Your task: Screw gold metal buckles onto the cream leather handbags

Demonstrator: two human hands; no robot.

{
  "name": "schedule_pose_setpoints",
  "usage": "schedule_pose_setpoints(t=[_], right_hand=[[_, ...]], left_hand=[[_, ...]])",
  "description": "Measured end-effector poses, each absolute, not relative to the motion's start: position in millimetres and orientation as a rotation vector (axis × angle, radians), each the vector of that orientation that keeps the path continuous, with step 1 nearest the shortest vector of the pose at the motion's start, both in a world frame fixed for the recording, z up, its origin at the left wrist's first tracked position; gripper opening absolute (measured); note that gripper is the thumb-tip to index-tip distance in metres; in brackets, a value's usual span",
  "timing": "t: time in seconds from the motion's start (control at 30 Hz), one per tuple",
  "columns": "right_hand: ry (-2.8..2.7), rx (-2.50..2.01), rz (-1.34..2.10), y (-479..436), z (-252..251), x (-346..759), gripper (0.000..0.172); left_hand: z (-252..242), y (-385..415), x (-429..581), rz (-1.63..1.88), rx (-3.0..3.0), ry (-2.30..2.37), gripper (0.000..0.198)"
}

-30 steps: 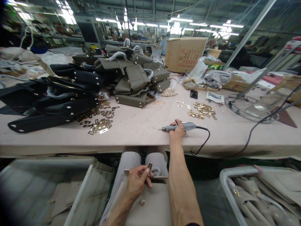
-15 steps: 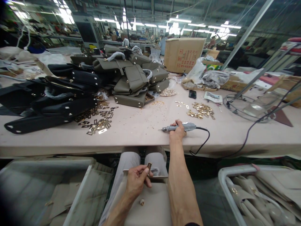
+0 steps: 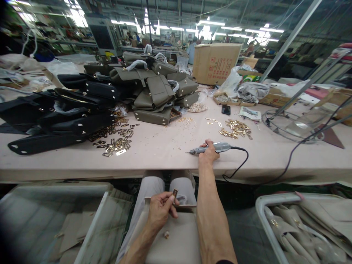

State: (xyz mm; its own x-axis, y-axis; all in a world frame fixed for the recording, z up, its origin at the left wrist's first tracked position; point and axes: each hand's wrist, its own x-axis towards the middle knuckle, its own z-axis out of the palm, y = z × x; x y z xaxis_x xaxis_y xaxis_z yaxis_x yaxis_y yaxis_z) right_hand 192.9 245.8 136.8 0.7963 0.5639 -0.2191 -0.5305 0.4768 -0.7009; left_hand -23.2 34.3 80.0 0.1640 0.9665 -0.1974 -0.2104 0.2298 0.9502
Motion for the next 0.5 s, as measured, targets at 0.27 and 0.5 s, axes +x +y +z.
schedule_pose_setpoints(t=[0.27,0.5], right_hand=[[0.002,-0.825,0.713,237,146,195,0.023],[-0.022,-0.786,0.874,217,163,197,0.018]], left_hand=[[84,35,-21,1.051,0.929,1.045,0.048],[88,44,-18,1.045,0.875,1.073,0.043]])
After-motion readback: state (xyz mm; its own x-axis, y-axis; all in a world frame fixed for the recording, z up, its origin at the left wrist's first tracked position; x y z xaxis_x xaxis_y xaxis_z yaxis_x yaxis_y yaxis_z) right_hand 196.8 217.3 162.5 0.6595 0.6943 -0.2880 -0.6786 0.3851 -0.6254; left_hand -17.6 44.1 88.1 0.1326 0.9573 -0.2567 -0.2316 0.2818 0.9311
